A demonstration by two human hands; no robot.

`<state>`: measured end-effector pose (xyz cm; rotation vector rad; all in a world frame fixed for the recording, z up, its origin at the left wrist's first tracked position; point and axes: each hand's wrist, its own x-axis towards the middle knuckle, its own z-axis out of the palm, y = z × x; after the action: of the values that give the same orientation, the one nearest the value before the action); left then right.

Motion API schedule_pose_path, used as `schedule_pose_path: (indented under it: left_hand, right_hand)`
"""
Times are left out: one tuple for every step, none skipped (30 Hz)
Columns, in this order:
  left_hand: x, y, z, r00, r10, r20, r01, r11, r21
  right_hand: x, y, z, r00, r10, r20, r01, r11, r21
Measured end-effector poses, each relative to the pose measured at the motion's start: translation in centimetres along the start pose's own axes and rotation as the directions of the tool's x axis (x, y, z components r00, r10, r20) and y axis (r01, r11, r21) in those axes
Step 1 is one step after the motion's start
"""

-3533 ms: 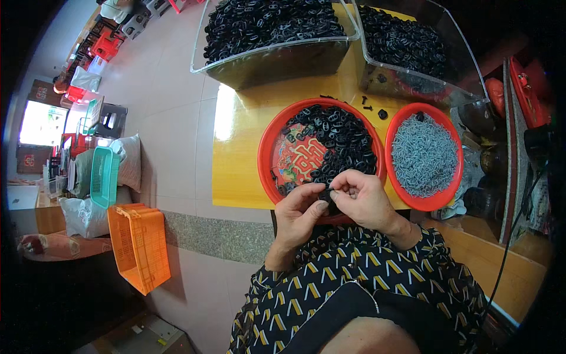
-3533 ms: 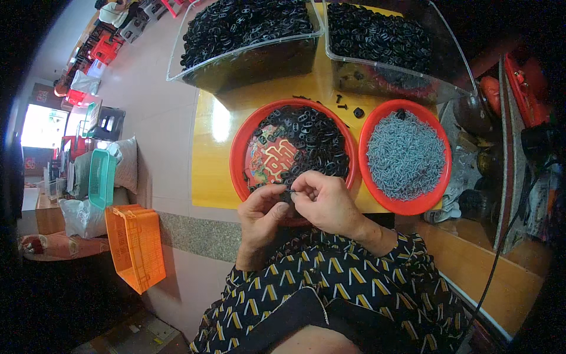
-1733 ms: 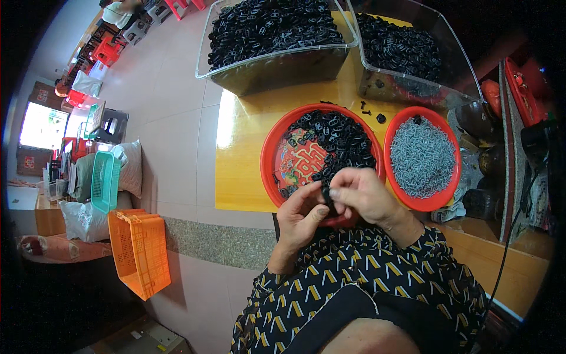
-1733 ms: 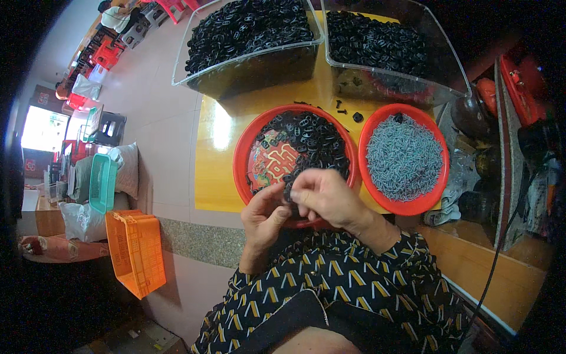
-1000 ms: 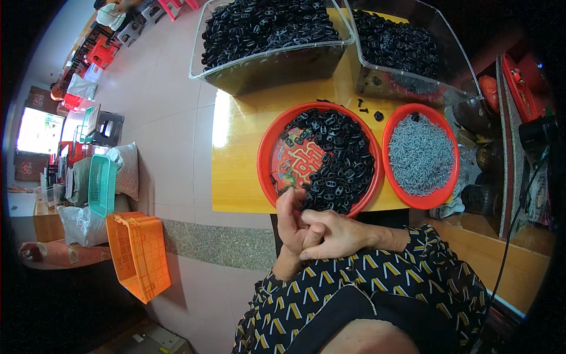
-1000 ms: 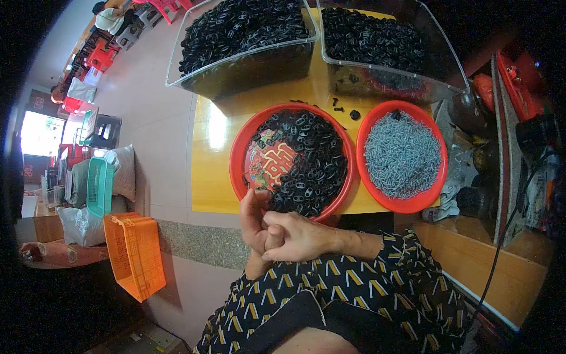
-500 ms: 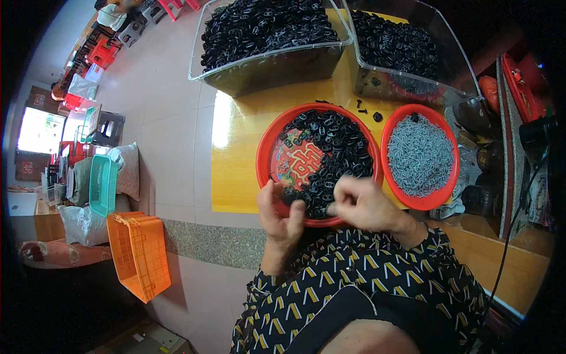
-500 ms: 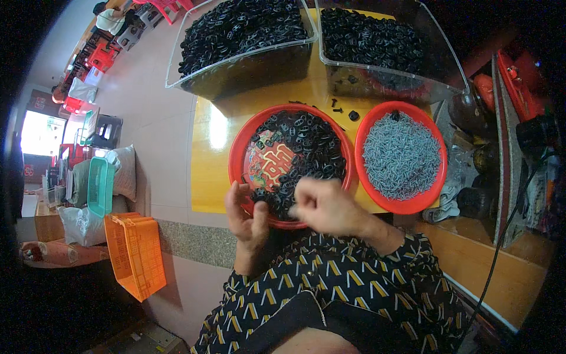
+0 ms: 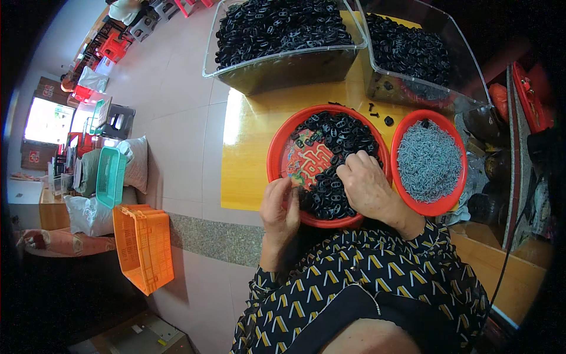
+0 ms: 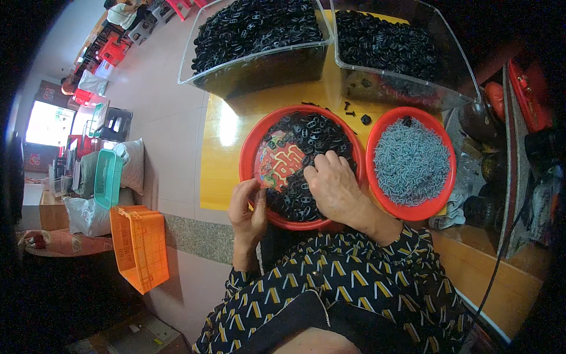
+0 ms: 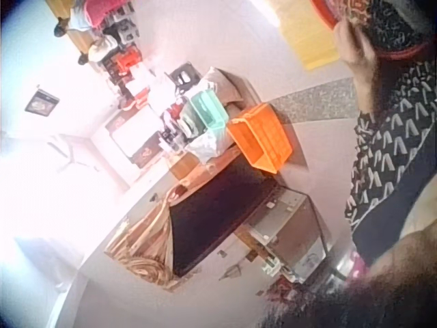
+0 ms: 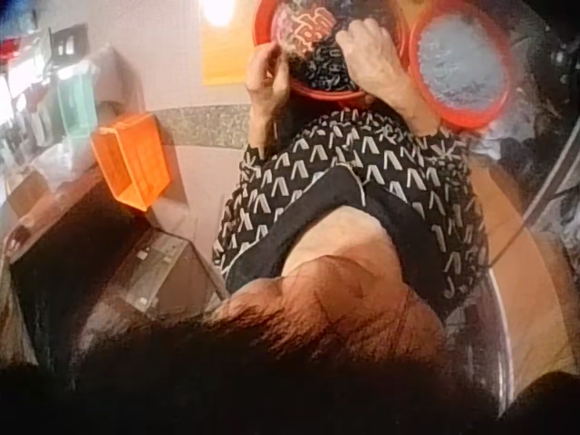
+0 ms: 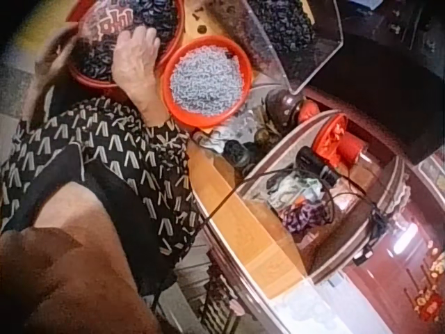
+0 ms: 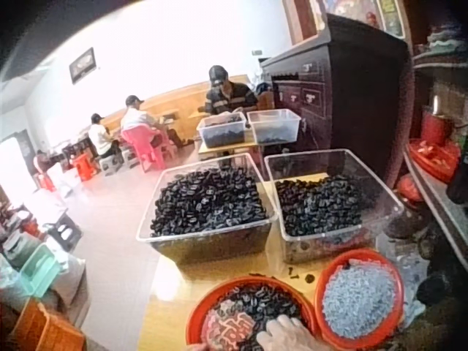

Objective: The person sorts and assembles small black plastic components by hand at a low workspace table.

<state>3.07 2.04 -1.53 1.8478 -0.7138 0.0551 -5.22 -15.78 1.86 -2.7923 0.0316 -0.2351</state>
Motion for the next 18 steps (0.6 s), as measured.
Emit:
schedule_pose_path:
  left_hand:
    - [0.4, 0.1, 0.0, 0.997, 0.072, 0.042, -0.074, 0.996, 0.056]
    - [0.8, 0.2, -0.1, 0.987, 0.138, 0.085, -0.147, 0.983, 0.113]
    - [1.3, 0.0, -0.1, 0.987, 0.139, 0.084, -0.149, 0.982, 0.114]
    - [1.9, -0.1, 0.0, 0.963, 0.203, 0.177, -0.233, 0.957, 0.175]
    - [2.5, -0.2, 0.1, 0.927, 0.256, 0.272, -0.321, 0.92, 0.226]
    - [3.0, -0.4, 0.3, 0.927, 0.257, 0.272, -0.321, 0.919, 0.226]
    - [3.5, -0.5, 0.5, 0.901, 0.231, 0.367, -0.347, 0.892, 0.29]
    - [3.8, -0.7, 0.7, 0.868, 0.196, 0.456, -0.377, 0.858, 0.349]
    - [4.2, -0.6, 0.9, 0.866, 0.2, 0.458, -0.38, 0.859, 0.344]
    - [4.4, -0.6, 1.1, 0.868, 0.166, 0.468, -0.367, 0.849, 0.38]
    - [4.6, -0.6, 1.3, 0.869, 0.132, 0.476, -0.354, 0.838, 0.415]
    - [4.6, -0.8, 1.5, 0.865, 0.112, 0.489, -0.35, 0.833, 0.429]
    - [4.7, -0.5, 1.6, 0.864, 0.11, 0.491, -0.351, 0.832, 0.43]
    - [4.7, -0.3, 1.7, 0.866, 0.118, 0.486, -0.363, 0.817, 0.447]
    - [4.7, -0.2, 1.8, 0.867, 0.129, 0.48, -0.375, 0.804, 0.461]
    - [4.8, -0.2, 1.9, 0.867, 0.129, 0.482, -0.375, 0.805, 0.459]
    - [4.9, -0.2, 2.1, 0.86, 0.129, 0.493, -0.393, 0.784, 0.48]
    - [5.0, -0.3, 2.1, 0.855, 0.129, 0.502, -0.41, 0.76, 0.504]
  right_hand:
    - [0.0, 0.0, -0.2, 1.0, 0.0, -0.002, 0.0, 1.0, -0.003]
    - [0.1, -0.2, -0.2, 1.0, -0.004, -0.003, 0.004, 1.0, -0.003]
    - [0.0, -0.2, -0.3, 1.0, -0.005, -0.005, 0.005, 1.0, -0.003]
    - [-0.1, -0.2, -0.4, 1.0, -0.003, 0.002, 0.003, 1.0, 0.007]
    - [-0.1, -0.2, -0.5, 1.0, 0.0, 0.009, 0.0, 1.0, 0.016]
    - [-0.1, -0.2, -0.5, 1.0, 0.0, 0.008, 0.0, 1.0, 0.015]
    - [0.0, -0.1, -0.4, 1.0, -0.006, 0.021, 0.005, 1.0, 0.005]
    - [0.0, -0.1, -0.4, 0.999, -0.011, 0.034, 0.011, 1.0, -0.004]
    - [0.1, -0.1, -0.3, 0.999, -0.006, 0.033, 0.006, 1.0, -0.008]
    - [0.1, -0.1, -0.2, 0.999, -0.003, 0.032, 0.004, 0.999, -0.037]
    - [0.2, -0.1, 0.0, 1.0, -0.001, 0.031, 0.003, 0.998, -0.066]
    - [0.3, -0.2, 0.2, 1.0, -0.007, 0.018, 0.008, 0.996, -0.085]
    - [0.3, -0.1, 0.2, 1.0, -0.006, 0.017, 0.007, 0.997, -0.082]
    - [0.3, 0.0, 0.3, 1.0, -0.011, -0.003, 0.01, 0.997, -0.082]
    - [0.3, 0.0, 0.5, 1.0, -0.015, -0.022, 0.013, 0.996, -0.086]
    - [0.4, 0.1, 0.7, 0.999, -0.008, -0.048, 0.003, 0.995, -0.099]
    - [0.5, 0.4, 1.0, 0.999, -0.005, -0.047, 0.001, 0.995, -0.1]
    - [0.8, 0.6, 1.3, 0.995, -0.009, -0.102, 0.003, 0.998, -0.066]
